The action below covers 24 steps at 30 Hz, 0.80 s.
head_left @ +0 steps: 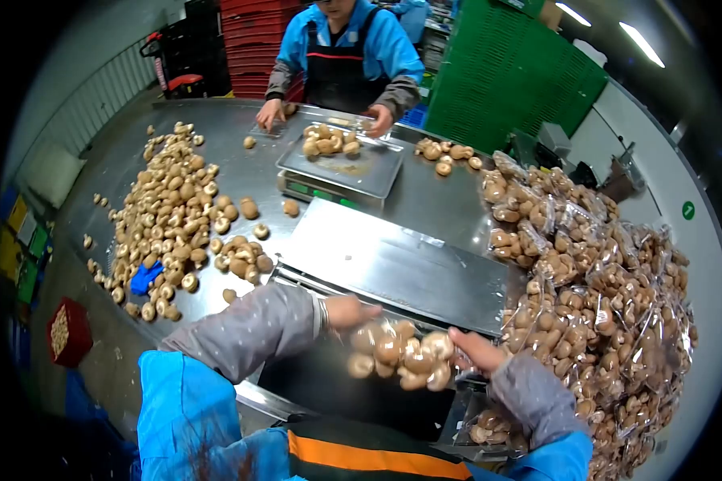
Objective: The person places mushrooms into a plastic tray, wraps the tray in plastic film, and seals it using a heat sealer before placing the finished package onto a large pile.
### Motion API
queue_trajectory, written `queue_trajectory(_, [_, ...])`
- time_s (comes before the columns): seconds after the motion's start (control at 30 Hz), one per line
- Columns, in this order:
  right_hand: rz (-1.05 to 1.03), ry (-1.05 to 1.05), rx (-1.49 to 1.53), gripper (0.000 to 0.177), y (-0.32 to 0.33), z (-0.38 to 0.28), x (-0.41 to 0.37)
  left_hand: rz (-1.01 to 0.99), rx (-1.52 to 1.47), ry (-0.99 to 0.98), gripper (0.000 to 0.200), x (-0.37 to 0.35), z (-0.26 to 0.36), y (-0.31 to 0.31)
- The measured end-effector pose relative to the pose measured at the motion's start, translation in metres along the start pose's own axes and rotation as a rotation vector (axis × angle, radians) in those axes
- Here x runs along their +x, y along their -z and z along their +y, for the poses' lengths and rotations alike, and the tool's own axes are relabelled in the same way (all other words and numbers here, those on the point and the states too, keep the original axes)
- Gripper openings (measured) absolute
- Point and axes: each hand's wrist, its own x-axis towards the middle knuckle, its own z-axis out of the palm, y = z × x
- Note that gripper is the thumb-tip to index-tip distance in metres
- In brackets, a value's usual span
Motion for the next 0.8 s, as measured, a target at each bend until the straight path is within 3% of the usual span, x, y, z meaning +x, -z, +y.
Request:
queue_trajectory(0.03, [0.032,-0.038,0.068,0.062,-0.022,0.002,-0.015,0.006,0.034,-0.048,0.067,0.006,-0.023,-0.017])
queue_trajectory(0.13, [0.02,-0.086,-0.154,0.065,-0.059,0.052,-0.018,0.248,0.485,-0.393,0.064,-0.04,-0.045,-0.059])
queue_trajectory(0.17, [0.049,0.047,-0.185,0.064,-0.072,0.076,-0.01,0.235,0.553,-0.318,0.058,-0.048,-0.053,-0.072])
queue_trajectory(0.2, [0.234,0.153,-0.38,0.063,-0.083,0.088,-0.002,0.374,0.52,-0.473,0.047,-0.03,-0.087,-0.09])
queue_trajectory(0.23, [0.414,0.241,-0.566,0.063,-0.1,0.089,-0.005,0.413,0.531,-0.407,0.038,-0.037,-0.085,-0.094])
queue_trajectory(0.3, [0.266,0.094,-0.29,0.062,-0.106,0.086,-0.018,0.29,0.558,-0.254,0.039,-0.043,-0.088,-0.09])
queue_trajectory(0.33, [0.325,0.031,-0.257,0.059,-0.117,0.085,-0.026,0.298,0.513,-0.236,0.037,-0.043,-0.099,-0.092])
queue_trajectory(0.37, [0.231,0.015,-0.135,0.057,-0.115,0.091,-0.032,0.31,0.474,-0.216,0.036,-0.044,-0.114,-0.091])
queue_trajectory(0.4, [0.264,0.047,-0.135,0.055,-0.114,0.1,-0.036,0.29,0.381,-0.223,0.031,-0.056,-0.117,-0.081])
queue_trajectory(0.43, [0.362,0.117,-0.153,0.044,-0.114,0.107,-0.041,0.271,0.288,-0.226,0.027,-0.069,-0.12,-0.075])
queue_trajectory(0.5, [0.546,0.34,-0.001,0.03,-0.121,0.122,-0.045,0.355,-0.287,-0.44,0.021,-0.064,-0.142,-0.086])
queue_trajectory(0.53, [0.655,0.585,-0.045,0.02,-0.125,0.123,-0.043,0.457,-0.448,-0.53,0.019,-0.057,-0.142,-0.096])
queue_trajectory(0.57, [0.729,0.584,0.085,0.018,-0.133,0.123,-0.042,0.505,-0.626,-0.389,0.019,-0.053,-0.14,-0.107])
queue_trajectory(0.63, [0.627,0.292,0.741,0.022,-0.146,0.122,-0.048,0.763,-0.783,-0.408,0.025,-0.04,-0.133,-0.125])
queue_trajectory(0.67, [0.594,0.274,0.859,0.025,-0.15,0.12,-0.053,0.76,-0.93,-0.316,0.027,-0.039,-0.131,-0.128])
queue_trajectory(0.73, [0.517,0.23,1.084,0.031,-0.153,0.119,-0.062,0.936,-0.656,-0.396,0.028,-0.036,-0.15,-0.129])
queue_trajectory(0.8, [0.8,0.37,0.582,0.033,-0.15,0.138,-0.056,1.083,-0.408,-0.406,0.028,-0.048,-0.166,-0.124])
